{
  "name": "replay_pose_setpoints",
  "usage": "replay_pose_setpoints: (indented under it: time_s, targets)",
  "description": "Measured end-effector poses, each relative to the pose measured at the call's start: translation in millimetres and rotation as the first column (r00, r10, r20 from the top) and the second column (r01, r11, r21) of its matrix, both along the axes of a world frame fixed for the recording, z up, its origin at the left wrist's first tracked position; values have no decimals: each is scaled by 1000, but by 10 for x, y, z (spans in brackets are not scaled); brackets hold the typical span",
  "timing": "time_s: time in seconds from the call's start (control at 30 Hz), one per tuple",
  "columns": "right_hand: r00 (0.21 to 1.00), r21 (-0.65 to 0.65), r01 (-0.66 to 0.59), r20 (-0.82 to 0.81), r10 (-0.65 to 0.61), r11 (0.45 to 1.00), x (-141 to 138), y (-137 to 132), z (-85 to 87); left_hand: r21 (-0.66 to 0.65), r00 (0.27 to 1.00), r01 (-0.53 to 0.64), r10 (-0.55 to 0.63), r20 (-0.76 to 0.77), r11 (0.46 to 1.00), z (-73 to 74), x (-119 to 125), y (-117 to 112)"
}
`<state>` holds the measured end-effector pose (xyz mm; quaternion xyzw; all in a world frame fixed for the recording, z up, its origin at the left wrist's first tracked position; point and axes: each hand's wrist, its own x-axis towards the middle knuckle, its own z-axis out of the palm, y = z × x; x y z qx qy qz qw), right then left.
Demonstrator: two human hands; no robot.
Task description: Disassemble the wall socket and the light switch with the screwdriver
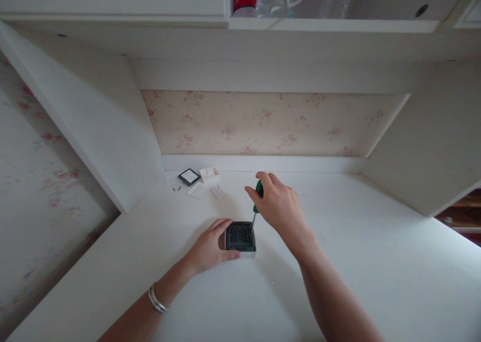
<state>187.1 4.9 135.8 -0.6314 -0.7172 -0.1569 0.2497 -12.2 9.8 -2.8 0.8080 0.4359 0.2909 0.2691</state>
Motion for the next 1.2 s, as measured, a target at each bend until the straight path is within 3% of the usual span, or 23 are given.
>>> replay_pose_setpoints:
  time_s: [0.23,0.4,0.7,0.77,0.9,1.0,1.2]
  targets:
    - [971,-43,-236,-53,234,971,5,-54,31,-14,1000,2,-2,1,1000,31,3,-16]
    - [939,-32,-324,-133,318,945,19,-27,15,-10,1000,-2,2,12,1000,41,9,-23]
    - [793,-79,-580,-281,540,811,101,-28,74,-14,1000,1,-1,13,1000,54,13,-21]
    - [791,-83,-582,-286,540,809,94,-42,86,-12,1000,2,-2,7,1000,53,12,-21]
    - [907,-48,-373,-228,354,926,77,-29,70,-9,1000,-3,3,-13,1000,49,9,-21]
    - [951,-23,-249,-196,240,968,79,2,47,-24,1000,-2,2,-12,1000,51,10,-22]
    - [903,-33,-384,-221,368,923,81,-30,66,-30,1000,3,-3,12,1000,58,13,-26]
